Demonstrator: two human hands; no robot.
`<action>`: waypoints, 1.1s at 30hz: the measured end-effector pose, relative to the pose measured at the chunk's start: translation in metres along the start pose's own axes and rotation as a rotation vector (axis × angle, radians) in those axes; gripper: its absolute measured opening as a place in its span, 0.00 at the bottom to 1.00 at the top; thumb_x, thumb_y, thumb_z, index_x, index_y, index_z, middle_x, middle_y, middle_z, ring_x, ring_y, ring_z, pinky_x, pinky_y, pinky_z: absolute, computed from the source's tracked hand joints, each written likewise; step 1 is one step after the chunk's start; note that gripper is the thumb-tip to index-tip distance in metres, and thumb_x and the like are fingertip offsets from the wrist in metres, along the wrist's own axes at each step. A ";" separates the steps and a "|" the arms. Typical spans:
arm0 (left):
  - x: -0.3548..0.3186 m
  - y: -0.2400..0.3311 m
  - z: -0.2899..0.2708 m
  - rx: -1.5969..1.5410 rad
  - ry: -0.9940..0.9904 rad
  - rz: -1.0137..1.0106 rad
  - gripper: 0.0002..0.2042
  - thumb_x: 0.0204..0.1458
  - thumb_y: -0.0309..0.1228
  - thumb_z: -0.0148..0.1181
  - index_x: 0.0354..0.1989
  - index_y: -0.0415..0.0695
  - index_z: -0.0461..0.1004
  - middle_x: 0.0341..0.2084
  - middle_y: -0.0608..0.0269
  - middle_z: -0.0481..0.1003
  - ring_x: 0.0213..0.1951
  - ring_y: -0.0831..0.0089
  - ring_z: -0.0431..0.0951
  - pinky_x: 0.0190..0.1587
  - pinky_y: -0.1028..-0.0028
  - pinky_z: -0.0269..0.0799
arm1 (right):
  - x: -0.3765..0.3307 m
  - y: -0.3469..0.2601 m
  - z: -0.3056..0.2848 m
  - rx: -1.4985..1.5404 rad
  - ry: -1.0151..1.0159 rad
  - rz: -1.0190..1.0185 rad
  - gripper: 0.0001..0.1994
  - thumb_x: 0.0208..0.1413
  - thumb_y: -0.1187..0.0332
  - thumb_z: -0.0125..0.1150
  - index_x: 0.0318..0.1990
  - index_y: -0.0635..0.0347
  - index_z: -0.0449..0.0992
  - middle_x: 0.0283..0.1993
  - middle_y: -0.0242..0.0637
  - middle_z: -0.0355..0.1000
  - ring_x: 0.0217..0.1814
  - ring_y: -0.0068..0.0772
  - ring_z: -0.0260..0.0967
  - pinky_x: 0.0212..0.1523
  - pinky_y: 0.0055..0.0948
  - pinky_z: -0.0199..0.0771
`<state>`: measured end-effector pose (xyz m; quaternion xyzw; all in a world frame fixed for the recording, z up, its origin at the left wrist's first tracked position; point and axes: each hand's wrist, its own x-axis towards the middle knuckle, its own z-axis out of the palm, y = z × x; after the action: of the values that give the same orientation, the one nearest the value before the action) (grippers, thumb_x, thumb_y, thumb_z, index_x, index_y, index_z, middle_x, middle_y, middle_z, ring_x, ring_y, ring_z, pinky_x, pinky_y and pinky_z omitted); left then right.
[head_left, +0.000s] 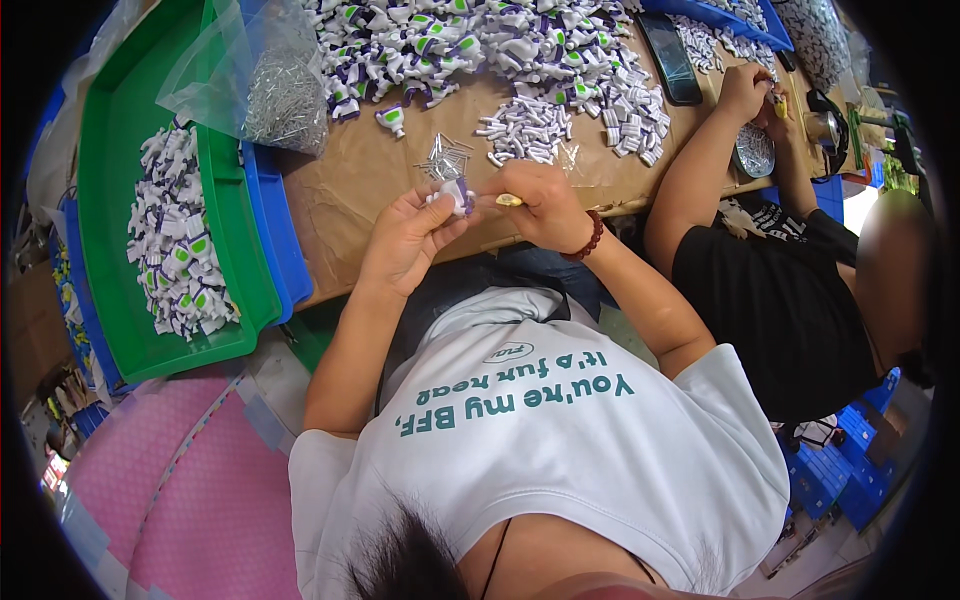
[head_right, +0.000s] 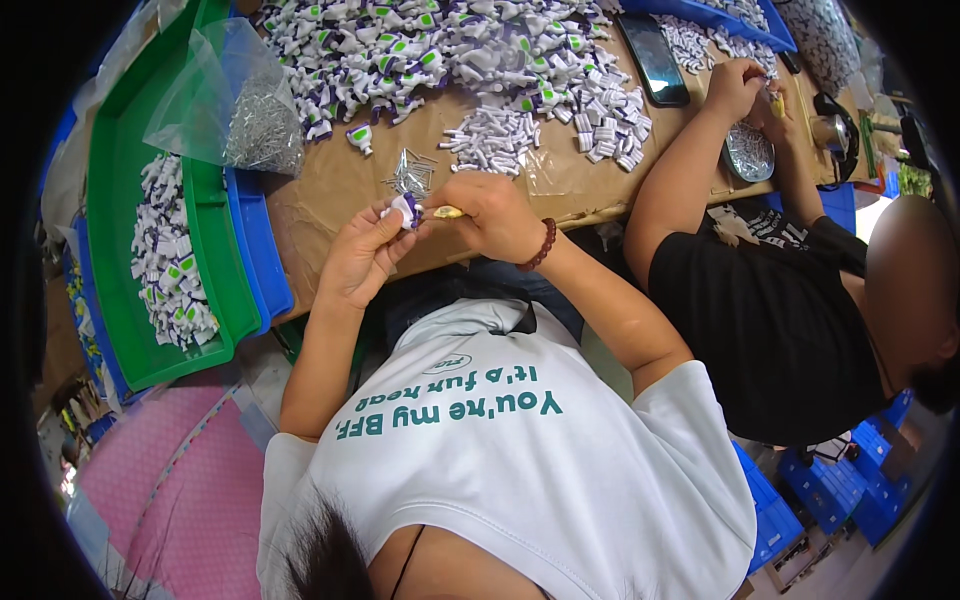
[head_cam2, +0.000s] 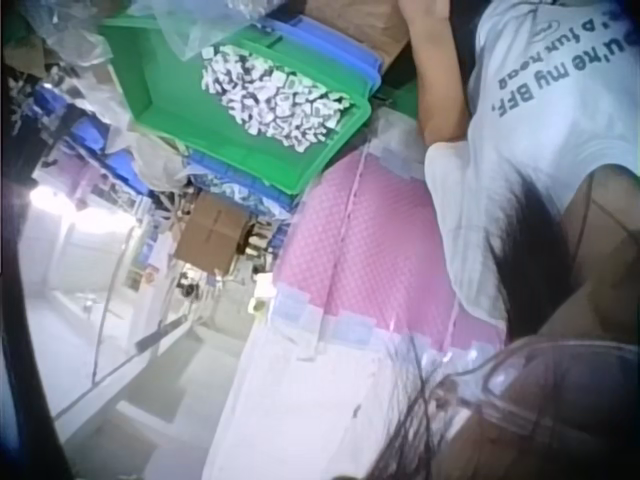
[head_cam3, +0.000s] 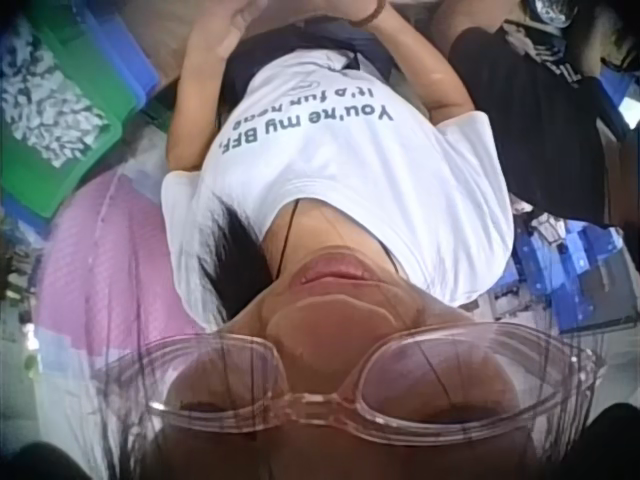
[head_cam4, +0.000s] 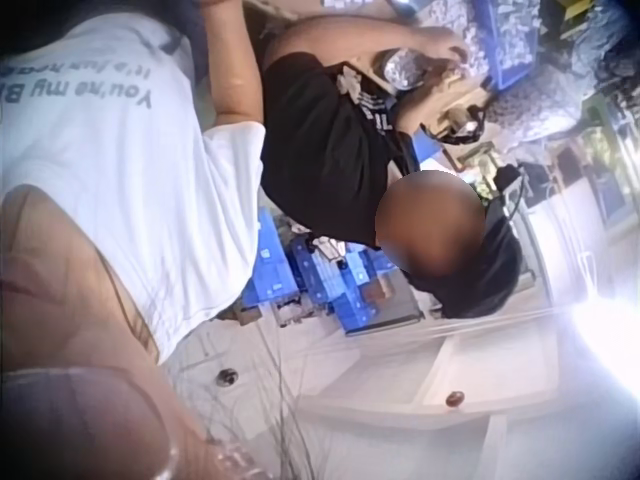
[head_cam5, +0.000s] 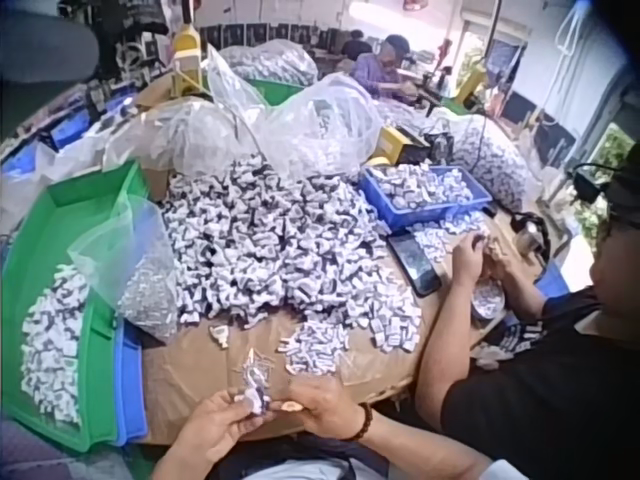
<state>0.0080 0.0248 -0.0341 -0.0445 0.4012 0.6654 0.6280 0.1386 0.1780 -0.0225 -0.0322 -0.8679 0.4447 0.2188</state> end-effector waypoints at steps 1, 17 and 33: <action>-0.001 0.002 0.002 0.042 0.018 0.002 0.10 0.52 0.24 0.54 0.41 0.36 0.67 0.37 0.54 0.73 0.37 0.63 0.77 0.38 0.78 0.76 | -0.002 0.003 0.002 -0.006 -0.003 -0.026 0.12 0.36 0.82 0.55 0.32 0.61 0.74 0.26 0.41 0.68 0.29 0.43 0.67 0.28 0.33 0.67; -0.006 -0.002 0.013 0.784 -0.134 0.536 0.12 0.49 0.18 0.54 0.43 0.38 0.69 0.36 0.61 0.71 0.34 0.77 0.74 0.37 0.80 0.72 | 0.001 -0.010 0.003 0.103 0.052 0.228 0.06 0.46 0.78 0.57 0.34 0.64 0.74 0.25 0.42 0.68 0.26 0.36 0.67 0.27 0.28 0.65; -0.005 -0.016 0.001 0.258 -0.148 0.307 0.08 0.49 0.20 0.56 0.39 0.38 0.70 0.30 0.58 0.75 0.28 0.74 0.77 0.30 0.79 0.76 | 0.001 -0.019 -0.005 -0.125 -0.018 -0.027 0.15 0.32 0.82 0.55 0.34 0.62 0.74 0.24 0.39 0.66 0.27 0.42 0.66 0.26 0.34 0.66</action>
<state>0.0235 0.0202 -0.0380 0.1469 0.4378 0.6979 0.5474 0.1423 0.1707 -0.0051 -0.0298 -0.8963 0.3868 0.2146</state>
